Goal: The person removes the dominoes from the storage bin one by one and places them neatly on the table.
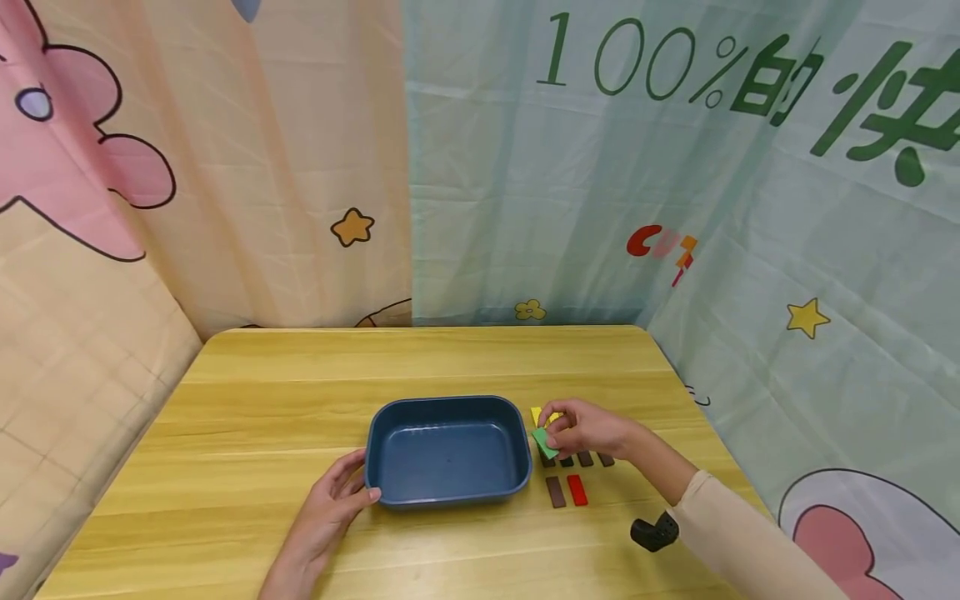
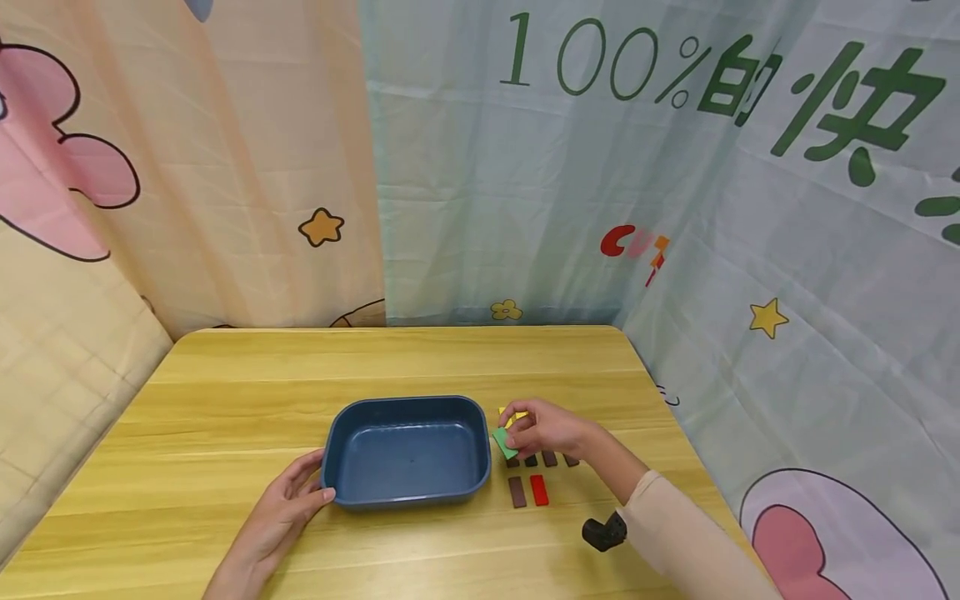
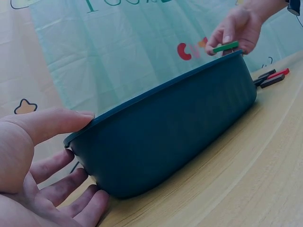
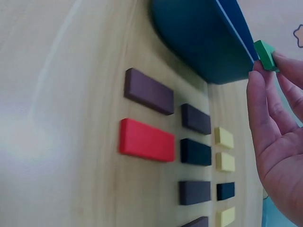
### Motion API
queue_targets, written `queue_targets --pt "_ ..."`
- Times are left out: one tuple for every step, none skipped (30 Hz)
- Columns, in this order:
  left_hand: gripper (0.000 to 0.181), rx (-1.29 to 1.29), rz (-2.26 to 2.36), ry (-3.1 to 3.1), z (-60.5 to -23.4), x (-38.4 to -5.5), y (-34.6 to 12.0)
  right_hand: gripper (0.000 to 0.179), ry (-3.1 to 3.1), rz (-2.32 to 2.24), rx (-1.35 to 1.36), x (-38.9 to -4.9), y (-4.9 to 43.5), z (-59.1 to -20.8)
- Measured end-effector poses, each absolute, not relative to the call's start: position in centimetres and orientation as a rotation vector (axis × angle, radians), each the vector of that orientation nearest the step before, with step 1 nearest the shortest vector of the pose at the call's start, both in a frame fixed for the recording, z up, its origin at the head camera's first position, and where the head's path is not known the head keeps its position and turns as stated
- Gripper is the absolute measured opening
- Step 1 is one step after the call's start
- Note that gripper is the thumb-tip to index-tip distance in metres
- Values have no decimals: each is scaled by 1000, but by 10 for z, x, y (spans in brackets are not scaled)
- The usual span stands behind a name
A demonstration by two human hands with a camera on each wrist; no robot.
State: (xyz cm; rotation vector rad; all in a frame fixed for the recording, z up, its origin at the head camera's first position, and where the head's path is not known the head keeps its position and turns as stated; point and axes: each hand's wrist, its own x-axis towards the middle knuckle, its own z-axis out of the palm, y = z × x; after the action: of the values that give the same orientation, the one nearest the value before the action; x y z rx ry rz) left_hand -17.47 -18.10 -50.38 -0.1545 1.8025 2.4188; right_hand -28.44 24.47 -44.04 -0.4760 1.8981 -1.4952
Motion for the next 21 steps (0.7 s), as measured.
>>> queue_targets --pt "66 -155 2415 1806 -504 -175 -181 21 1898 -1502 -469 -282 248 -443" --pt "66 -160 2411 1809 -504 -175 -181 22 1901 -1507 -463 -280 251 -445" --pt "66 -166 2408 1813 -504 -174 -181 22 1898 -1517 -458 -278 254 -448" --pt "67 -169 2404 1816 -504 -174 -181 23 1899 -1527 -446 -275 257 -451" --pt "67 -173 2399 1822 -504 -174 -181 24 1902 -1538 -429 -272 260 -454" --pt "67 -177 2394 1828 -504 -174 -181 24 1907 -1549 -411 -269 263 -458" --pt "67 -179 2389 1830 -504 -174 -181 24 1910 -1560 -397 -266 267 -461" --pt "67 -182 2387 1828 -504 -174 -181 24 1911 -1575 -381 -263 270 -464" --pt "68 -180 2384 1826 -504 -174 -181 24 1911 -1588 -371 -259 274 -468" --pt "68 -179 2381 1825 -504 -175 -180 23 1919 -1594 -362 -256 279 -472" --pt "68 -176 2380 1822 -504 -175 -180 23 1927 -1597 -363 -253 284 -475" --pt "68 -175 2379 1821 -504 -176 -179 22 1923 -1603 -363 -250 288 -478" --pt "68 -176 2379 1819 -504 -176 -179 21 1924 -1606 -368 -247 293 -481" --pt "68 -178 2379 1817 -504 -176 -178 21 1926 -1613 -372 -245 297 -484" --pt "68 -182 2377 1819 -504 -176 -178 20 1929 -1617 -378 -243 301 -487" --pt "69 -185 2376 1819 -504 -177 -178 20 1931 -1625 -379 -241 304 -489" --pt "69 -185 2374 1820 -504 -177 -178 20 1932 -1636 -378 -239 307 -490" --pt "69 -187 2373 1819 -504 -176 -178 20 1935 -1648 -371 -237 310 -491" --pt "69 -189 2372 1819 -504 -176 -178 20 1948 -1656 -368 -236 312 -492" --pt "69 -190 2372 1819 -504 -176 -179 20 1961 -1662 -359 -234 315 -493" --pt "69 -189 2372 1818 -504 -176 -179 20 1977 -1663 -350 -232 317 -493"
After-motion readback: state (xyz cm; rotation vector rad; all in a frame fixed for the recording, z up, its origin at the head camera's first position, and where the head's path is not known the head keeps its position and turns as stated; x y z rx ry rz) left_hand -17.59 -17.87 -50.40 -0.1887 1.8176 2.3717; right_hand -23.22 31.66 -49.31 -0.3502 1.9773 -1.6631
